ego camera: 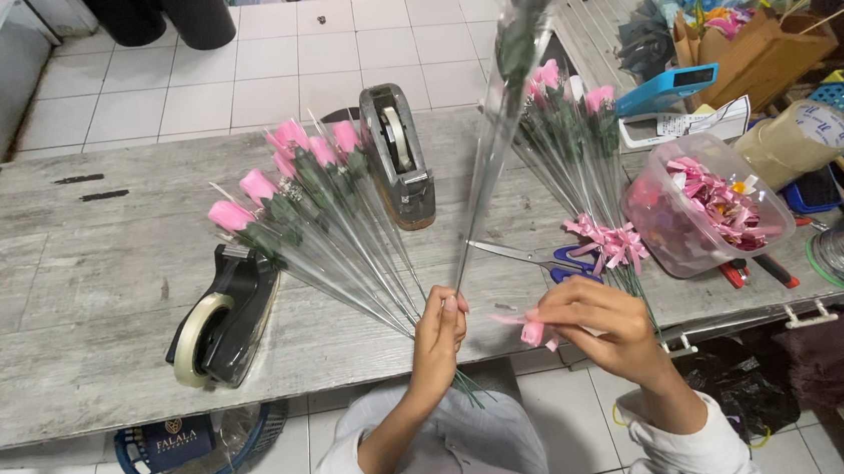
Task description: The person wraps individual pink artificial flowers in clear plastic and ties a pink ribbon around the stems. They repeat this process for several flowers, placing the finished bouquets on the table.
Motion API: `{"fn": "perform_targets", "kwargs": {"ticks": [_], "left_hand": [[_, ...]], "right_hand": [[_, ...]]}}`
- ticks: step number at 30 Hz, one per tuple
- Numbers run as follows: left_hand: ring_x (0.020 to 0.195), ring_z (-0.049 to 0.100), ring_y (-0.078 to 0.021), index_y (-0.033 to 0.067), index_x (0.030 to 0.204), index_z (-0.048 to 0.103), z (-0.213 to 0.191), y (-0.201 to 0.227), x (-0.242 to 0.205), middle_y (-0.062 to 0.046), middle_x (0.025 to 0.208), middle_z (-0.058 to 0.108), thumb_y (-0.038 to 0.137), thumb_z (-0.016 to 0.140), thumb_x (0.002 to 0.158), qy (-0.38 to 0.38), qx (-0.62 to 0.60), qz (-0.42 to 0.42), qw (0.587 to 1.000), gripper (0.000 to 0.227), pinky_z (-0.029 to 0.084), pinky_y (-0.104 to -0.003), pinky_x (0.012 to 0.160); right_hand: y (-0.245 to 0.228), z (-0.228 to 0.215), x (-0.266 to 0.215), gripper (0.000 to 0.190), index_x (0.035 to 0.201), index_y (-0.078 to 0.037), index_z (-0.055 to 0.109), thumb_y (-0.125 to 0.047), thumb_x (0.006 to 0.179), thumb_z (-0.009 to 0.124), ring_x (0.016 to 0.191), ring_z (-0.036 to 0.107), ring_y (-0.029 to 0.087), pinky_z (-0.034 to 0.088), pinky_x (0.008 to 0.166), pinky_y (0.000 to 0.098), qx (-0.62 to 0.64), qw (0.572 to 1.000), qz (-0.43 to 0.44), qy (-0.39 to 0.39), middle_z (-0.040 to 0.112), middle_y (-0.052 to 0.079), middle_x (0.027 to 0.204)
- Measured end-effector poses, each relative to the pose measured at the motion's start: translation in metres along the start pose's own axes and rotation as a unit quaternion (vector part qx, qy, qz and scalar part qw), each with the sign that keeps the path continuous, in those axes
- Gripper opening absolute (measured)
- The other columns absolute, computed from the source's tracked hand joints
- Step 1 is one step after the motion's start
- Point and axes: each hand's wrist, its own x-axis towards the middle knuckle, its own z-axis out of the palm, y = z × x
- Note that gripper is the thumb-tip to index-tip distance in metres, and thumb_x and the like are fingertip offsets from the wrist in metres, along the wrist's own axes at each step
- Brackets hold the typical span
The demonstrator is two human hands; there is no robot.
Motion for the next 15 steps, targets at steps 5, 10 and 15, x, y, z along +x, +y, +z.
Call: {"fn": "perform_targets", "kwargs": {"ticks": [5, 10, 15], "left_hand": [[0.043, 0.027, -0.0030, 0.0028, 0.084, 0.048, 0.009, 0.012, -0.006, 0.003, 0.050, 0.031, 0.020, 0.032, 0.096, -0.002, -0.057, -0.031, 0.998, 0.026, 0.024, -0.014, 0.040], [0.041, 0.029, -0.0045, 0.0014, 0.088, 0.049, 0.010, -0.006, -0.014, -0.003, 0.045, 0.040, 0.019, 0.034, 0.095, -0.008, -0.096, -0.013, 0.995, 0.024, 0.024, -0.015, 0.041], [0.041, 0.033, -0.0053, 0.0046, 0.094, 0.046, 0.014, 0.011, -0.017, -0.006, 0.049, 0.048, 0.014, 0.042, 0.089, -0.009, -0.115, 0.002, 0.993, 0.011, 0.026, -0.016, 0.042]], "right_hand": [[0.014, 0.011, -0.001, 0.016, 0.082, 0.003, 0.066, 0.009, 0.067, 0.062, 0.060, 0.062, 0.024, 0.051, 0.055, 0.0342, 0.089, 0.993, 0.056, 0.049, 0.066, 0.014, 0.070], [0.017, 0.040, -0.006, 0.015, 0.082, 0.008, 0.062, 0.011, 0.067, 0.064, 0.069, 0.059, 0.021, 0.049, 0.062, 0.0296, 0.191, 0.965, 0.135, 0.117, 0.064, 0.017, 0.072], [0.025, 0.060, -0.010, 0.010, 0.077, 0.008, 0.064, 0.010, 0.067, 0.067, 0.066, 0.060, 0.021, 0.050, 0.061, 0.0284, 0.175, 0.968, 0.139, 0.118, 0.062, 0.016, 0.069]]}}
